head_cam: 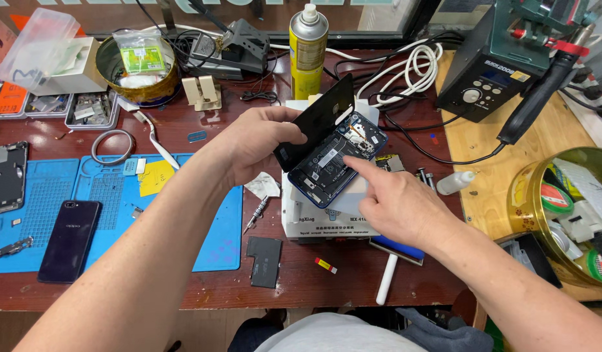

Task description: The person disassembles a smartphone, removes the back cover and battery, and uses a screwdriver to unscrew and remove a small internal component. The device remains open on the workbench at the end.

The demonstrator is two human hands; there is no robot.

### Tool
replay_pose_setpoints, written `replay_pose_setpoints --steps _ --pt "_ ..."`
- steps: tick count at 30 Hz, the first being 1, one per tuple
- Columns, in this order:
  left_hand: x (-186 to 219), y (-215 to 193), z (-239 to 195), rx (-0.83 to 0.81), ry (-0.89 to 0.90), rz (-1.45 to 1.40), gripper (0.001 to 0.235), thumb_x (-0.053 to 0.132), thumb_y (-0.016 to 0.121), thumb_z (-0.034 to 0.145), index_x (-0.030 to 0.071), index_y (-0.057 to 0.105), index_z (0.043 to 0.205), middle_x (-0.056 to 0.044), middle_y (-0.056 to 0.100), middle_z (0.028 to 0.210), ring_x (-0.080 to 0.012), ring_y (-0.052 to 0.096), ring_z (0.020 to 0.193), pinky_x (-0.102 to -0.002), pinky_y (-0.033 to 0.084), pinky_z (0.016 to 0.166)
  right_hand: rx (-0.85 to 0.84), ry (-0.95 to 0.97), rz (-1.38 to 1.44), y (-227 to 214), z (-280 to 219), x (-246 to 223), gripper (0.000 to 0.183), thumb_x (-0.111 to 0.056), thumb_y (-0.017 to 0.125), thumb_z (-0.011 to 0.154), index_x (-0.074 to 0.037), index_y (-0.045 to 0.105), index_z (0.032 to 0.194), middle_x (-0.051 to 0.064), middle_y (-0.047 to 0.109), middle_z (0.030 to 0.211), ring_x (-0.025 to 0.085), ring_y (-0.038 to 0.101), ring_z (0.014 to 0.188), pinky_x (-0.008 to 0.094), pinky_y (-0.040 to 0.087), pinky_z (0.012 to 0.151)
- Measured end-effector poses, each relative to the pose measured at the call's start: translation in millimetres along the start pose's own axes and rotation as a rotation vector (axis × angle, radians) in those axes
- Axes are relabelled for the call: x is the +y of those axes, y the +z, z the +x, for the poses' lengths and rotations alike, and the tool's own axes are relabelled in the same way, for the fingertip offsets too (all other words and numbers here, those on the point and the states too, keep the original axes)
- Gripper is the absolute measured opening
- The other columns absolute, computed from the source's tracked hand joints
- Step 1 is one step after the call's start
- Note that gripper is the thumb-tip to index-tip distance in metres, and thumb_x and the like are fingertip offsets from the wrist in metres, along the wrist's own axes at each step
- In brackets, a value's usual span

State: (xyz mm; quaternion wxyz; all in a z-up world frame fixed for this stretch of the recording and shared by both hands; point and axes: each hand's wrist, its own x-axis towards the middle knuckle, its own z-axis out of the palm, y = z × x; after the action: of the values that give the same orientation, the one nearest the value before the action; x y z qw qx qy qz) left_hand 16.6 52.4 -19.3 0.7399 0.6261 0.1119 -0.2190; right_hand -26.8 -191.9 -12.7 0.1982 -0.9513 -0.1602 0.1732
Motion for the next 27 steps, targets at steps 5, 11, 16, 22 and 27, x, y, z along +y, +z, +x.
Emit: replay_pose_setpoints --steps 5,11,16,22,27 --pt "-5.1 -2.6 3.2 0.019 -0.006 0.038 0.038 -0.002 0.063 0.081 0.0 0.072 0.118 -0.011 0.074 0.099 -0.0172 0.07 0.081 -0.032 0.058 0.072 0.007 -0.033 0.073 -2.4 0.1 1.3 0.066 -0.011 0.058 0.081 -0.023 0.055 0.145 0.012 0.075 0.077 0.028 0.073 0.073 0.041 0.058 0.075" --pt "-5.4 -2.7 5.6 0.077 -0.013 0.124 0.04 0.0 0.062 0.084 0.005 0.071 0.123 -0.008 0.075 0.102 -0.0158 0.067 0.089 -0.033 0.052 0.083 0.371 0.058 0.604 4.4 10.7 46.5 0.034 -0.008 0.064 0.09 -0.001 0.063 0.124 0.003 0.077 0.088 0.01 0.072 0.079 0.027 0.057 0.074" --pt "-7.0 2.0 5.7 0.092 0.015 0.125 0.037 0.002 0.063 0.085 0.003 0.072 0.121 -0.01 0.076 0.102 -0.0163 0.068 0.09 -0.033 0.053 0.085 0.462 0.183 0.838 8.2 28.2 91.0 0.018 -0.009 0.071 0.095 0.0 0.071 0.11 0.003 0.072 0.093 0.008 0.064 0.081 0.023 0.052 0.072" --pt "-10.3 5.6 8.1 0.156 0.001 0.131 0.035 0.004 0.064 0.086 0.001 0.071 0.12 -0.013 0.074 0.101 -0.0189 0.066 0.087 -0.037 0.052 0.083 0.436 0.221 0.946 8.3 27.8 101.3 0.019 -0.009 0.068 0.094 -0.001 0.071 0.112 0.004 0.074 0.093 0.009 0.068 0.084 0.022 0.053 0.072" --pt "-8.5 2.9 6.9 0.116 0.016 0.175 0.039 0.0 0.065 0.083 0.001 0.072 0.121 -0.012 0.075 0.101 -0.0182 0.067 0.089 -0.036 0.053 0.084 0.43 0.177 1.005 12.0 20.6 89.0 0.019 -0.01 0.067 0.095 -0.001 0.071 0.11 0.005 0.073 0.094 0.009 0.069 0.085 0.023 0.056 0.074"
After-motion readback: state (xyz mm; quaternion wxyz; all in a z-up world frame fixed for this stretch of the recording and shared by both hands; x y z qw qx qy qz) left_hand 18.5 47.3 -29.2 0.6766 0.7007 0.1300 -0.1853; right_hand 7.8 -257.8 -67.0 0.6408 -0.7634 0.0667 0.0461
